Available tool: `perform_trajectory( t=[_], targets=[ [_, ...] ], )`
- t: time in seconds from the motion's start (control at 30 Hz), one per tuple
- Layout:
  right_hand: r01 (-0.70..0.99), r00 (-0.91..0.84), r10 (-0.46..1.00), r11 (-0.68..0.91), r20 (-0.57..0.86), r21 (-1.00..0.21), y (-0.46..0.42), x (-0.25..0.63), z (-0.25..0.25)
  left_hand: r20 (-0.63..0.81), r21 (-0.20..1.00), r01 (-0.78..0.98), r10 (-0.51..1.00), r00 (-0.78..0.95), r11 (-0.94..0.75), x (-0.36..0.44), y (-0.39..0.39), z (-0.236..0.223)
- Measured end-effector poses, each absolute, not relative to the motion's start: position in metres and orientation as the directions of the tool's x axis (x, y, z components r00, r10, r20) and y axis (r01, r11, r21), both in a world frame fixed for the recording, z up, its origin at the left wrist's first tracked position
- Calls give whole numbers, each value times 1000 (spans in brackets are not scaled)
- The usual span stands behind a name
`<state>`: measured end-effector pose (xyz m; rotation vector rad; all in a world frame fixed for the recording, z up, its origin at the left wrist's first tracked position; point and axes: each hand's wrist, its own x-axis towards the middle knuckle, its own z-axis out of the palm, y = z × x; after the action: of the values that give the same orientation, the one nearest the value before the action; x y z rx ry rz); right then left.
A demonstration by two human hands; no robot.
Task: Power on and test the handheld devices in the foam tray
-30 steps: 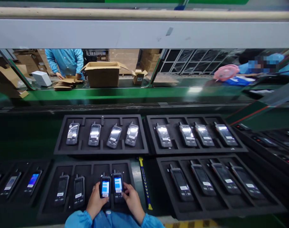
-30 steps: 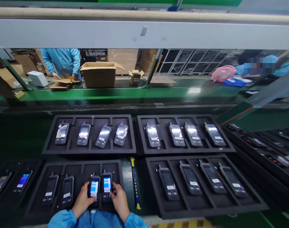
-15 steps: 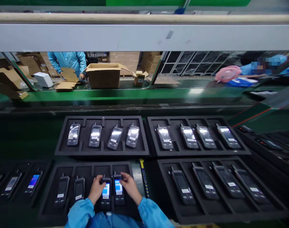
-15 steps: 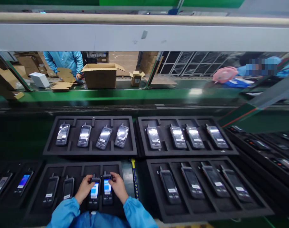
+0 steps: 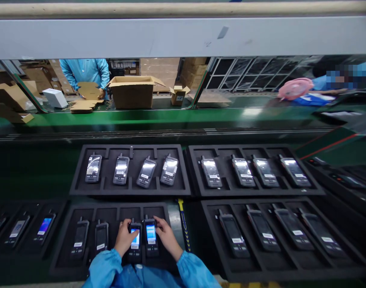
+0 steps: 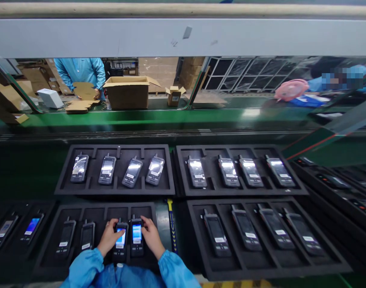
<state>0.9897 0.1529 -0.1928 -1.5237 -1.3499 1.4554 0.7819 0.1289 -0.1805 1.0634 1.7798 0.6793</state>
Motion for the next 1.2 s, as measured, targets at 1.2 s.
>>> perform_trajectory(
  t=[1.2],
  targets=[
    [338, -48, 973, -197, -226, -920, 135, 1001, -185, -346, 885, 227, 900, -263, 407, 720, 92, -161]
  ],
)
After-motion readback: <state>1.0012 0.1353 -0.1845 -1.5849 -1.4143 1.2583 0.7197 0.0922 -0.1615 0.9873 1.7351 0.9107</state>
